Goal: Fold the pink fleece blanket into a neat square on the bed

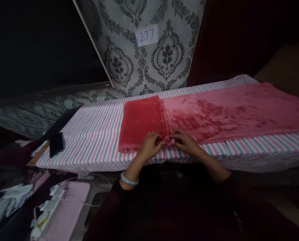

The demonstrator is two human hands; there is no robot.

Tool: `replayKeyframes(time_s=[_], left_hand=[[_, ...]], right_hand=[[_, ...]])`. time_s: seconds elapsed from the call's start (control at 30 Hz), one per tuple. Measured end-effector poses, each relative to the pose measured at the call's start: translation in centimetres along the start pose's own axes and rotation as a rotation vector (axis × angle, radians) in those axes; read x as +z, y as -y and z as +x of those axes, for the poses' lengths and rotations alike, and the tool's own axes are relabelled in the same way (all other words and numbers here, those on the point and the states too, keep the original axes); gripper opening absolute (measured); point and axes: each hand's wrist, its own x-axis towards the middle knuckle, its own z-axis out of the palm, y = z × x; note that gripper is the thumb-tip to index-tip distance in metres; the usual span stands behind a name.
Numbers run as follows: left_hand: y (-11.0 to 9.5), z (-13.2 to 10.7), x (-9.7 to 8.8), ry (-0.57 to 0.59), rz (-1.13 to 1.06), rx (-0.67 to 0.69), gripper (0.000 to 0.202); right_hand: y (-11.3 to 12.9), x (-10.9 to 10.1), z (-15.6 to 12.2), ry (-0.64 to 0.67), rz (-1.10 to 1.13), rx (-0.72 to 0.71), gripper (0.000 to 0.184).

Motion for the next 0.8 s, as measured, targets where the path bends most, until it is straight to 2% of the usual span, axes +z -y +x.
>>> replayKeyframes(time_s=[0.1,0.27,0.33,0.43,0.57,0.7,0.8], left_hand=[[-0.4,0.2,0.0,0.015,0.022,0.028,0.010],[0.1,1.0,-0.4,-0.076,-0.202,-0.043,0.015],[0.4,1.2,-0.7,-0.141,-0.278,-0.114,0.015],[0.5,1.5,-1.3,-0.292,-0.341,-0.195,0.017],[0.2,1.8,-2.2,-0.476,-0.355,-0.187,0.021],[0.1,1.9,-2.6,-0.470,-0.288,-0.165,0.020],[0.2,1.8,-2.2,-0.430,-0.236,-0.129,0.021]], right_hand=[[0.5,0.2,-0.4,-0.080,-0.037,-0.062,0.020],[1.1,-0.1,-0.3,-0.107,-0.008,-0.104,0.018],[1.1,-0.2,0.1,-0.070,0.039,-0.040,0.021],[1.0,0.0,1.1,-0.015,0.050,0.135,0.026],[1.1,0.8,2.7,-0.048,-0.091,0.342,0.015],[1.7,1.5,3.4,-0.142,-0.169,0.417,0.016],[2.2,1.8,3.1,-0.134,-0.241,0.407,0.014]])
